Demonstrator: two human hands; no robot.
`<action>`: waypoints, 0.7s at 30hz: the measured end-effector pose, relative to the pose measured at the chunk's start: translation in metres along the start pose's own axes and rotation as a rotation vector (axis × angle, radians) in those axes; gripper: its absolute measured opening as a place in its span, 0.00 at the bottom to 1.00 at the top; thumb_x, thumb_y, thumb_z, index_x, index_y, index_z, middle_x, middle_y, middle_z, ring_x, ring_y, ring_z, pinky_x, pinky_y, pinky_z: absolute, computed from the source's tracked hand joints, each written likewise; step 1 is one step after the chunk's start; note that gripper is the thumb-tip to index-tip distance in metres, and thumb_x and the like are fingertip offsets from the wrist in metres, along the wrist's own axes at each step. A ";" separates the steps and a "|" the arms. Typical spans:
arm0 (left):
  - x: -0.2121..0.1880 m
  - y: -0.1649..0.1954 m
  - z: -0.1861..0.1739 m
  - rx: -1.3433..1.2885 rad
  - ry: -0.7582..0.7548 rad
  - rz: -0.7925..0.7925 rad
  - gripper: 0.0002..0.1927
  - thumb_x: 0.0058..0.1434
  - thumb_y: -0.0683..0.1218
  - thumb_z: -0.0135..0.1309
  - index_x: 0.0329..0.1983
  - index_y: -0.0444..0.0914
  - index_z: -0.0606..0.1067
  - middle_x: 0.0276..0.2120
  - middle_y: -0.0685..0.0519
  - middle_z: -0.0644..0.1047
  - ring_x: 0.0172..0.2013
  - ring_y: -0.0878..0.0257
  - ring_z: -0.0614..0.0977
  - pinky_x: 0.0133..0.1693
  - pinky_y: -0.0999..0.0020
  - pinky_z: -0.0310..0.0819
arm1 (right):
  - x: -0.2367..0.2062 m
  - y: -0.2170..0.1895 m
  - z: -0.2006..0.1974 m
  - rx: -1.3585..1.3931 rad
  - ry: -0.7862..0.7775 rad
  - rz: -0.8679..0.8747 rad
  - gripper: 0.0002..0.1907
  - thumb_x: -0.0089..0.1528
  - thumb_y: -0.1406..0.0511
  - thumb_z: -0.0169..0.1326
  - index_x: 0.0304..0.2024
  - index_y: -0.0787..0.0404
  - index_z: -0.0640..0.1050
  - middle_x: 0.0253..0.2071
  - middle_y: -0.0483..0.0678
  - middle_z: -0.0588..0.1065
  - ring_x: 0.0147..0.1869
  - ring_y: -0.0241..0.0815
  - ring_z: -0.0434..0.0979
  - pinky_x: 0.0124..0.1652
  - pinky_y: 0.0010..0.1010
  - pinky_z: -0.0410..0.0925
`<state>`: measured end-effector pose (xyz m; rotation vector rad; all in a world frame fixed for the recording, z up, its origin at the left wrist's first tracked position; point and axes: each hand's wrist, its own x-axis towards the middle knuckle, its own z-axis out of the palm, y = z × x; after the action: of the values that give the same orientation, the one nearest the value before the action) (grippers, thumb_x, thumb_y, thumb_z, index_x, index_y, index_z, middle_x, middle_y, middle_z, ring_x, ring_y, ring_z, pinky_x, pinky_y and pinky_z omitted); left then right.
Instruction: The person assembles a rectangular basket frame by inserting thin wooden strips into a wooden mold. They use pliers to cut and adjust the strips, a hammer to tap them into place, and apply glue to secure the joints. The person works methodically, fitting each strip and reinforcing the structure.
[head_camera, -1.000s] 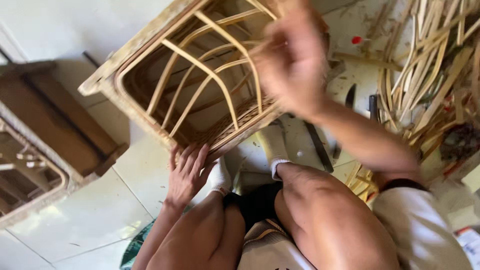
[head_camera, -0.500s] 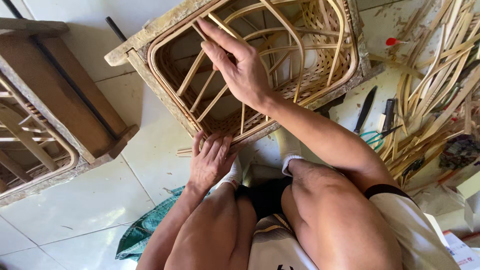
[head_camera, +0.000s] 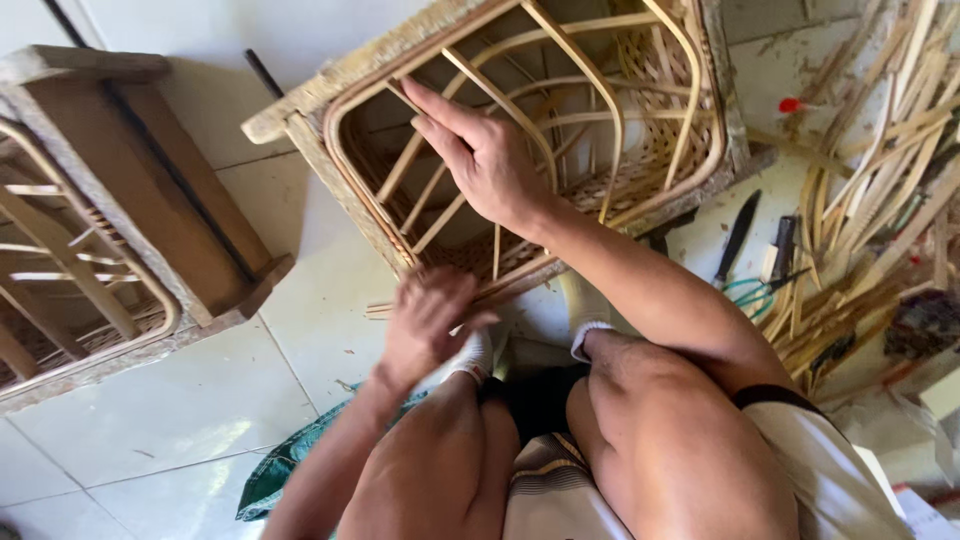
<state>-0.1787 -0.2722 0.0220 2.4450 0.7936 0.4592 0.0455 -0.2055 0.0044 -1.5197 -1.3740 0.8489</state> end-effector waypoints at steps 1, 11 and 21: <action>0.015 -0.013 -0.011 -0.005 0.033 0.005 0.28 0.58 0.55 0.68 0.59 0.45 0.74 0.56 0.49 0.76 0.61 0.48 0.72 0.66 0.43 0.57 | 0.001 0.000 0.001 0.004 -0.003 -0.036 0.19 0.75 0.65 0.52 0.69 0.57 0.70 0.53 0.54 0.83 0.32 0.32 0.77 0.32 0.23 0.73; 0.132 -0.144 -0.035 0.167 0.105 0.183 0.23 0.74 0.31 0.53 0.69 0.41 0.76 0.65 0.52 0.77 0.67 0.51 0.76 0.66 0.52 0.72 | 0.010 -0.011 0.008 -0.211 -0.156 0.248 0.20 0.73 0.60 0.49 0.68 0.54 0.72 0.44 0.51 0.84 0.32 0.45 0.82 0.31 0.30 0.76; 0.131 -0.136 -0.040 0.304 0.072 0.212 0.19 0.76 0.31 0.51 0.64 0.40 0.79 0.64 0.51 0.78 0.67 0.50 0.76 0.65 0.53 0.73 | 0.007 0.005 0.016 -0.092 -0.010 -0.100 0.18 0.80 0.59 0.46 0.70 0.57 0.70 0.60 0.54 0.78 0.45 0.37 0.85 0.37 0.21 0.81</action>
<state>-0.1560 -0.0820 -0.0035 2.8263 0.6765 0.5407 0.0335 -0.1960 -0.0058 -1.5041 -1.5016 0.7408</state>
